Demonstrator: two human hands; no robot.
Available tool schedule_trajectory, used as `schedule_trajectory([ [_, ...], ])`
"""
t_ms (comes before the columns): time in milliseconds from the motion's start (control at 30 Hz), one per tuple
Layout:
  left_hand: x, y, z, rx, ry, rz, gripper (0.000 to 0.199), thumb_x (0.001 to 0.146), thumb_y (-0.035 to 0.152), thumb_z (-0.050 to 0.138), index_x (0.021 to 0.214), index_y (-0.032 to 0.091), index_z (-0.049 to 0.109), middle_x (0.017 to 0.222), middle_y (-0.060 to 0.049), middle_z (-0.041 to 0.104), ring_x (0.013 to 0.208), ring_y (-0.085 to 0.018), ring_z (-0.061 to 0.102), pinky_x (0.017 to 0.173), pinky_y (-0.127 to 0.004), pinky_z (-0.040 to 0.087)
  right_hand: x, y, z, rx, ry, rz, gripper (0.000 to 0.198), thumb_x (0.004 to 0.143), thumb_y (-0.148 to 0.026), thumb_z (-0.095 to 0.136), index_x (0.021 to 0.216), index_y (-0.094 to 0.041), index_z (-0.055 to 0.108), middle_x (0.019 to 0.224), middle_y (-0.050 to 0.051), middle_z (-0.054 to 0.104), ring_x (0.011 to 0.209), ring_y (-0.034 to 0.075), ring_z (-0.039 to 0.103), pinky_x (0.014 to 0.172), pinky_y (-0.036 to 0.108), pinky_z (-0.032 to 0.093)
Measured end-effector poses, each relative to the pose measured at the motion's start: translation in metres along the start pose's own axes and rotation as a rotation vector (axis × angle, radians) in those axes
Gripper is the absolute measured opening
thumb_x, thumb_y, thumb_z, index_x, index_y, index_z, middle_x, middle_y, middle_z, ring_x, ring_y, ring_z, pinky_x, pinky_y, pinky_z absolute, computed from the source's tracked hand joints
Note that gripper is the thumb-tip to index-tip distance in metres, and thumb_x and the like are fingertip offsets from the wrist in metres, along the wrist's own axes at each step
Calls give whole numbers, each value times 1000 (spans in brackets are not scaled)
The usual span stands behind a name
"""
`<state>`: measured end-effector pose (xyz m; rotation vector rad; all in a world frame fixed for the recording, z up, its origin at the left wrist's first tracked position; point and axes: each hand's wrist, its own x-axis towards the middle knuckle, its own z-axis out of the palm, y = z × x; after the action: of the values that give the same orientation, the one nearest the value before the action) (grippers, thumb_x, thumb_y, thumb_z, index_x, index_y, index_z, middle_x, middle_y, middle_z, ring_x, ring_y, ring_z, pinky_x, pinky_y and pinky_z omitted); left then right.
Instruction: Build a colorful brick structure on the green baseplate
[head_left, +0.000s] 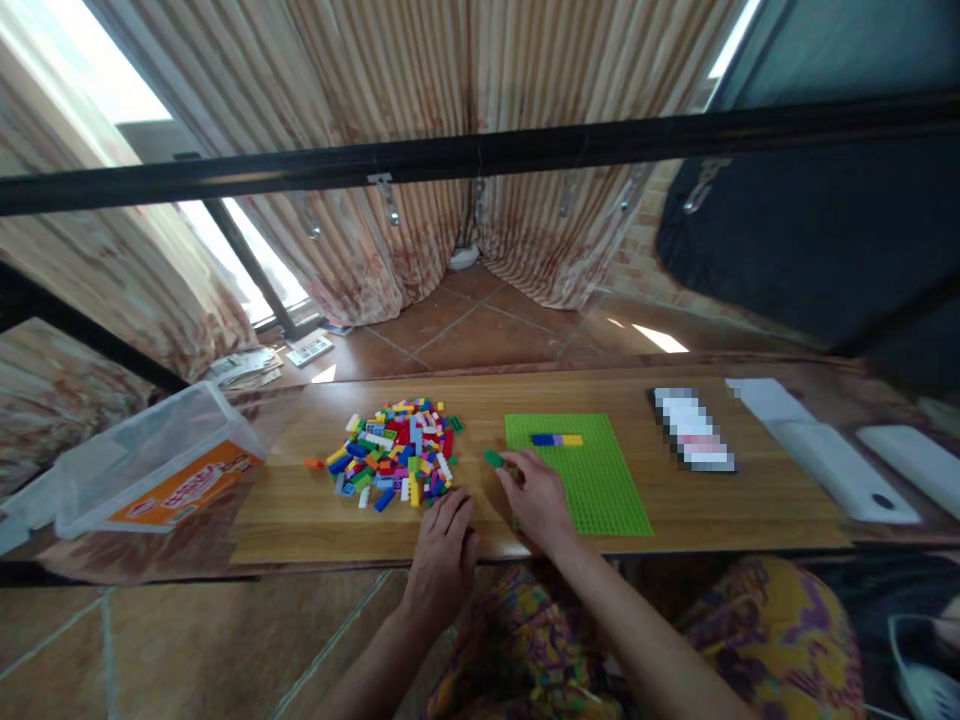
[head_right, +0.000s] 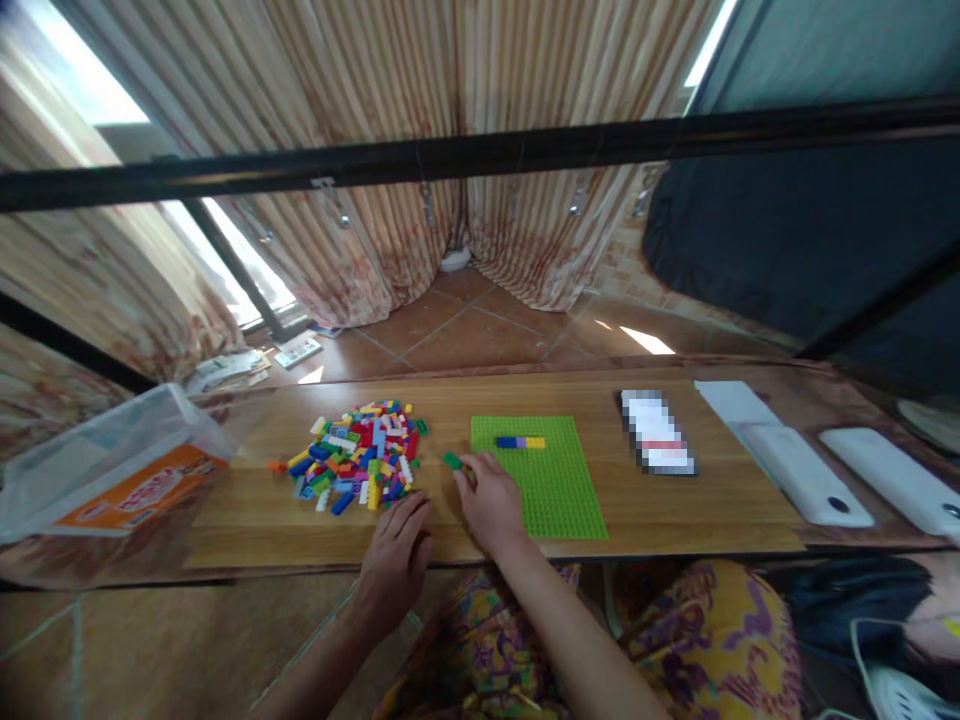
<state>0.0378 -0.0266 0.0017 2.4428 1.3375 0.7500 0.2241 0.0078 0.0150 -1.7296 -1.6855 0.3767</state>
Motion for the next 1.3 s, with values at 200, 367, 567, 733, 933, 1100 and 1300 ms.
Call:
schedule_trajectory([
  [200,12,16,10,-41,41,11,40,91,18,46,130,17,53,132,-13,58,127,-28,51,106,-49,46,-37,34,-35,-178,253,138,23,91,-37,53,96,-21,69,90,8,72,82,24,64,75,37,46],
  [367,45,38,19,-131,-6,15,44,92,17,44,136,17,46,132,-12,58,126,-25,51,105,-45,47,-22,35,-35,-347,293,184,23,91,-37,53,92,-20,69,89,10,72,85,26,62,77,40,38],
  [567,93,43,38,-227,-52,1,49,90,14,44,139,14,41,128,-13,61,120,-24,55,104,-46,47,-13,32,-26,-374,242,166,27,92,-43,54,93,-21,69,88,11,71,84,27,60,75,40,34],
  [733,104,44,52,-258,-83,-49,61,88,9,44,147,16,31,122,-10,64,118,-23,55,102,-44,48,-10,37,-32,-340,142,189,25,91,-38,55,98,-20,70,95,11,71,90,28,60,78,40,33],
  [933,100,45,53,-266,-84,-30,69,88,9,46,151,18,20,125,-7,65,120,-23,52,103,-44,46,-5,43,-34,-298,138,172,27,93,-36,51,98,-19,71,95,10,71,90,25,61,79,36,32],
  [1100,100,45,54,-255,-90,-19,74,88,8,46,153,21,14,127,-6,64,120,-23,52,102,-44,46,-5,45,-30,-272,146,147,28,93,-38,51,98,-19,71,94,8,71,88,23,61,78,35,32],
  [1300,100,46,55,-258,-91,-21,72,88,9,47,153,21,16,127,-6,64,119,-23,52,103,-44,45,-7,48,-28,-225,180,143,30,93,-38,49,100,-18,70,96,9,72,90,23,61,79,35,34],
])
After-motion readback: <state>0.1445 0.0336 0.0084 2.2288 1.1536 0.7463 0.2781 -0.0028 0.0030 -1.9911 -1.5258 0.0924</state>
